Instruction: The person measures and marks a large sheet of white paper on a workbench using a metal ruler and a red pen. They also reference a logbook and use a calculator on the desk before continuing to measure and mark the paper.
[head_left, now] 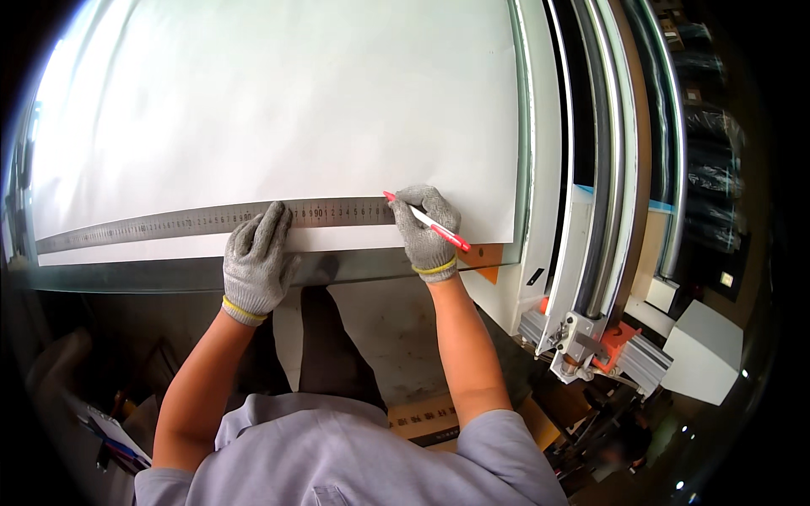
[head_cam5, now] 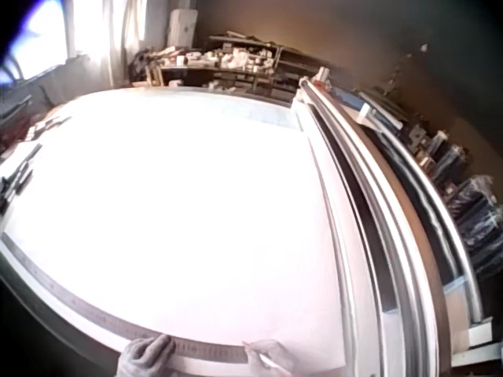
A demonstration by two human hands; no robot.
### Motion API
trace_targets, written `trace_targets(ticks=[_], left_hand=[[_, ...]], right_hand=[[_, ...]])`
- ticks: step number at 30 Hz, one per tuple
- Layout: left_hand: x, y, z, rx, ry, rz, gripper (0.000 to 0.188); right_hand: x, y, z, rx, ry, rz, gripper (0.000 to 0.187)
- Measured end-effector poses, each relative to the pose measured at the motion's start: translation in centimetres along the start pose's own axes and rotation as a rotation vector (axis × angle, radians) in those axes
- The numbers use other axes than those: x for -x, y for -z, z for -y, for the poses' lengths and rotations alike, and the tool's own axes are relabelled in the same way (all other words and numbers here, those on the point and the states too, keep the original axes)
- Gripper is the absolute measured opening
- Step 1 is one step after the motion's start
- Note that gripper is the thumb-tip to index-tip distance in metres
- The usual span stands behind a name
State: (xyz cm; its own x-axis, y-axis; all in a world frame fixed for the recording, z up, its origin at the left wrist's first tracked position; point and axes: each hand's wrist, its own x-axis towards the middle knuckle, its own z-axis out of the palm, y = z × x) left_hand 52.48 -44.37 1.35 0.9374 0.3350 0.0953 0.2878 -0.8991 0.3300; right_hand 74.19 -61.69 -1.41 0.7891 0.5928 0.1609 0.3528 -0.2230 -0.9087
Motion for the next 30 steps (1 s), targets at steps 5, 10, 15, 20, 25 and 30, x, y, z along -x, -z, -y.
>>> trace_targets(ticks=[5, 10, 15, 20, 25, 30], left_hand=[[0.1, -0.3, 0.2, -0.011, 0.007, 0.001, 0.073], [-0.3, 0.0, 0.0, -0.038, 0.0, 0.021, 0.07], [-0.2, -0.2, 0.2, -0.039, 0.003, 0.025, 0.07], [-0.2, -0.2, 0.1, -0.043, 0.003, 0.029, 0.07], [-0.1, -0.1, 0.0, -0.055, 0.011, 0.049, 0.071], [-0.3, -0.1, 0.0, -0.047, 0.006, 0.045, 0.072]], right_hand=[[-0.5, 0.1, 0.2, 0.046, 0.054, 0.051, 0.012], [-0.3, -0.8, -0.1, 0.001, 0.087, 0.026, 0.014], [-0.7, -0.6, 0.0, 0.076, 0.147, 0.041, 0.015], [-0.5, -0.7, -0.3, 0.073, 0.146, 0.05, 0.016], [-0.6, -0.8, -0.1, 0.066, 0.148, 0.05, 0.017], [-0.9, -0.2, 0.1, 0.113, 0.188, 0.105, 0.013]])
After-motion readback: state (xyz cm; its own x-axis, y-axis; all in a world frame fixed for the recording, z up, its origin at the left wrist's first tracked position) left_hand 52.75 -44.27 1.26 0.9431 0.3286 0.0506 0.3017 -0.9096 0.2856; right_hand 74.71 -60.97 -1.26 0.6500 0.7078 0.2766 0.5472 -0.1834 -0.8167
